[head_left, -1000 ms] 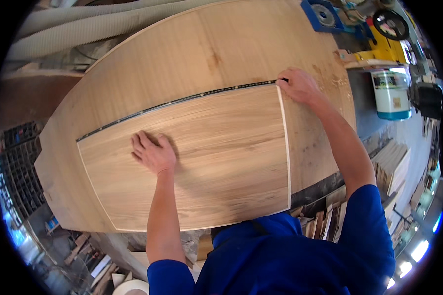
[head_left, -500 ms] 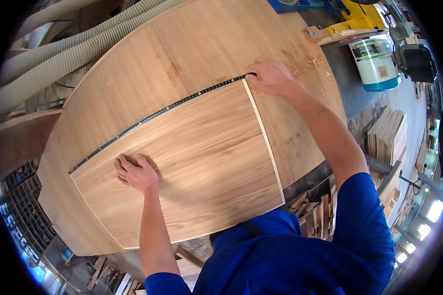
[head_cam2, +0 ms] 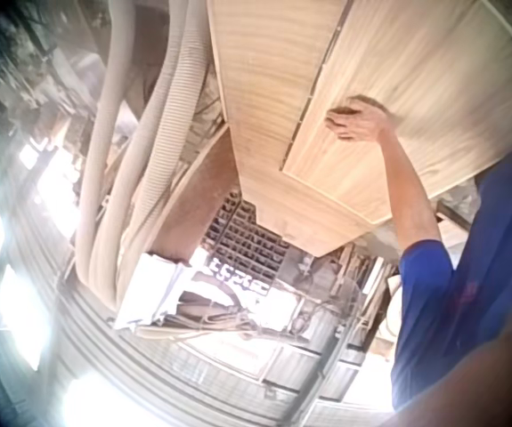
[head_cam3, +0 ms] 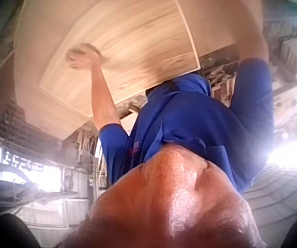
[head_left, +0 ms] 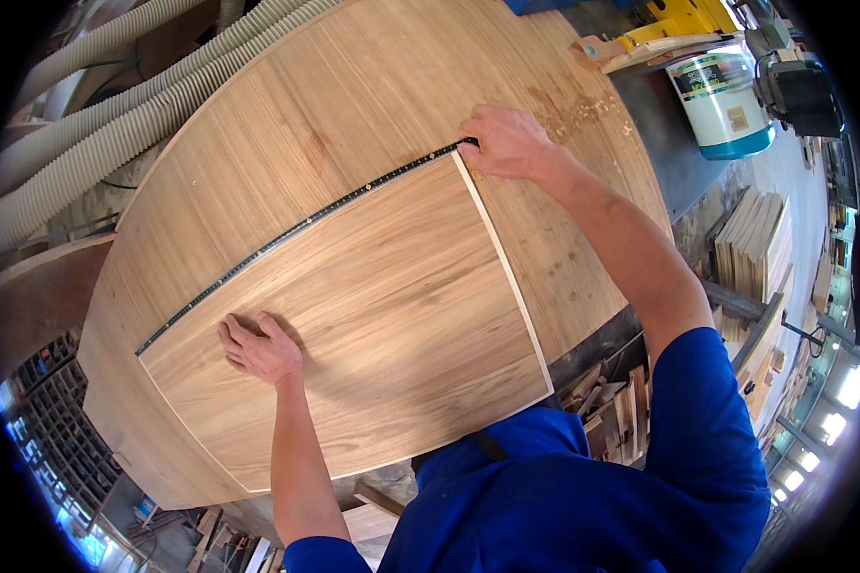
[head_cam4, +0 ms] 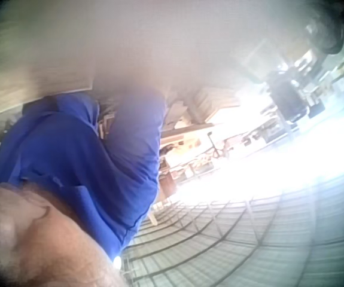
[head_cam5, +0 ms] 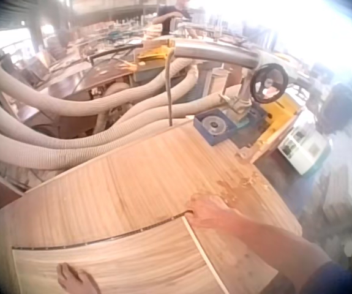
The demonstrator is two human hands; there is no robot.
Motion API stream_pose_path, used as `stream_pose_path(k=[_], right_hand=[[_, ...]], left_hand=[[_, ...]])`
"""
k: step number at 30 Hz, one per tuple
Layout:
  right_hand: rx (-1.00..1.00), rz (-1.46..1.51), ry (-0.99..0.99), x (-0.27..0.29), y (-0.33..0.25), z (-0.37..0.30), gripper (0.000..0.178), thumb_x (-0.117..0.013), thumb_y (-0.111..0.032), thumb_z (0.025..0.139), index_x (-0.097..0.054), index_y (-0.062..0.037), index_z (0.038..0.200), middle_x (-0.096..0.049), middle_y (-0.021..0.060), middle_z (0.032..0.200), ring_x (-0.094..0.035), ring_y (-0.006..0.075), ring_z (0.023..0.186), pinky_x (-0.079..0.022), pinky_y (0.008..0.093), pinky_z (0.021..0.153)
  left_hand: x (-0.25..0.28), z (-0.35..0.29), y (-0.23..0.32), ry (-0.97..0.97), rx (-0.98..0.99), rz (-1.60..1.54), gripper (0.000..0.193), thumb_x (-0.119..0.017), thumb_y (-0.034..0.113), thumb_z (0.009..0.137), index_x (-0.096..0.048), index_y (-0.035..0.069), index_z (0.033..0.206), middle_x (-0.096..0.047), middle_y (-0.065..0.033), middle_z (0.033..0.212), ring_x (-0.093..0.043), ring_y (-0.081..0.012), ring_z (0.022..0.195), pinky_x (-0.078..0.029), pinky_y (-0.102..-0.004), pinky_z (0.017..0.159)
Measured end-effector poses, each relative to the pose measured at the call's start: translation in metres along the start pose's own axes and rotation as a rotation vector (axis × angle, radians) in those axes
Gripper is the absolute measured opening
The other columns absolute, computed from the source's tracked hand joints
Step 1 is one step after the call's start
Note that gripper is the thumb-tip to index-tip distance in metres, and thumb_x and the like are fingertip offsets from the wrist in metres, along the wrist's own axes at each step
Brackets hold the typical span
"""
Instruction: The person measures a large wooden board with a folding ruler and marks a rectangular section. They then move the board to a table saw and cut along the marked line to separate a smaller piece. The person handles the cut piece and the remaining board, placing them on the workbench.
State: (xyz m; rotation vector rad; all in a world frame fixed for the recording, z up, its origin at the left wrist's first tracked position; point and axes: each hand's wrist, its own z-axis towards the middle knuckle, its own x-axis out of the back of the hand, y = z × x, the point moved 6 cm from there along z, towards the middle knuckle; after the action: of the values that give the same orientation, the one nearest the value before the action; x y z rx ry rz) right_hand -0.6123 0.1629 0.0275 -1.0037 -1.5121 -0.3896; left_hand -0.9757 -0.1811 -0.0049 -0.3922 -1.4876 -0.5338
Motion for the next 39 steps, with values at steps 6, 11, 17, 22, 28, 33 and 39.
stream_pose_path(k=[6, 11, 17, 22, 28, 33, 39], right_hand=[[-0.029, -0.009, -0.045, -0.0016, 0.0017, 0.0024, 0.03, -0.057, -0.031, 0.09, -0.074, -0.0086, 0.099, -0.067, 0.0159, 0.11, -0.062, 0.0368, 0.112, -0.052, 0.0499, 0.095], [-0.019, -0.01, -0.01, -0.0027, 0.0022, 0.0016, 0.03, -0.059, -0.032, 0.09, -0.075, -0.0083, 0.101, -0.066, 0.0139, 0.106, -0.062, 0.0339, 0.111, -0.052, 0.0482, 0.094], [-0.006, -0.025, -0.019, 0.0005, 0.0005, 0.0009, 0.03, -0.06, -0.031, 0.089, -0.075, -0.0088, 0.101, -0.066, 0.0123, 0.104, -0.062, 0.0324, 0.11, -0.053, 0.0473, 0.092], [0.015, -0.013, 0.017, -0.0009, 0.0024, -0.0002, 0.029, -0.06, -0.031, 0.088, -0.075, -0.0091, 0.1, -0.067, 0.0119, 0.104, -0.063, 0.0324, 0.108, -0.053, 0.0468, 0.091], [0.029, -0.005, 0.029, -0.0031, 0.0039, -0.0006, 0.028, -0.061, -0.032, 0.089, -0.074, -0.0094, 0.099, -0.067, 0.0121, 0.104, -0.063, 0.0324, 0.109, -0.053, 0.047, 0.092], [0.028, -0.007, 0.015, -0.0044, 0.0045, -0.0005, 0.027, -0.061, -0.033, 0.09, -0.073, -0.0095, 0.096, -0.067, 0.0132, 0.105, -0.062, 0.0327, 0.112, -0.053, 0.0486, 0.094], [0.022, 0.002, 0.012, -0.005, 0.0052, -0.0007, 0.028, -0.06, -0.032, 0.091, -0.074, -0.0098, 0.097, -0.067, 0.0134, 0.105, -0.062, 0.0325, 0.112, -0.052, 0.0487, 0.095]], left_hand=[[-0.0004, -0.0009, 0.0006, -0.015, 0.011, 0.007, 0.071, -0.049, 0.048, 0.099, -0.043, 0.001, 0.152, -0.034, -0.0177, 0.162, -0.031, -0.0352, 0.149, -0.017, -0.0515, 0.125], [-0.0003, -0.0001, 0.0005, -0.022, 0.023, 0.001, 0.071, -0.049, 0.048, 0.099, -0.043, 0.001, 0.152, -0.034, -0.0164, 0.163, -0.03, -0.0335, 0.15, -0.017, -0.0509, 0.125], [0.0011, -0.0009, 0.0027, -0.02, 0.022, -0.008, 0.071, -0.049, 0.047, 0.099, -0.043, 0.001, 0.152, -0.034, -0.0156, 0.162, -0.03, -0.0325, 0.15, -0.017, -0.0498, 0.125], [0.001, -0.0009, 0.002, -0.011, 0.017, -0.005, 0.07, -0.049, 0.047, 0.099, -0.044, 0.001, 0.152, -0.035, -0.0158, 0.162, -0.031, -0.0324, 0.15, -0.018, -0.0494, 0.125], [-0.0009, -0.0006, -0.0002, 0.004, 0.006, 0.001, 0.071, -0.051, 0.048, 0.099, -0.044, 0.002, 0.151, -0.036, -0.0163, 0.161, -0.032, -0.0328, 0.149, -0.019, -0.0493, 0.124], [-0.0011, -0.0005, -0.0004, 0.005, 0.005, 0.0, 0.071, -0.051, 0.049, 0.098, -0.045, 0.002, 0.151, -0.035, -0.0163, 0.161, -0.032, -0.0325, 0.149, -0.019, -0.0492, 0.124], [-0.0029, -0.0005, -0.0013, 0.005, 0.012, 0.001, 0.071, -0.05, 0.05, 0.098, -0.044, 0.003, 0.152, -0.035, -0.0157, 0.162, -0.03, -0.0314, 0.15, -0.018, -0.0492, 0.125]])
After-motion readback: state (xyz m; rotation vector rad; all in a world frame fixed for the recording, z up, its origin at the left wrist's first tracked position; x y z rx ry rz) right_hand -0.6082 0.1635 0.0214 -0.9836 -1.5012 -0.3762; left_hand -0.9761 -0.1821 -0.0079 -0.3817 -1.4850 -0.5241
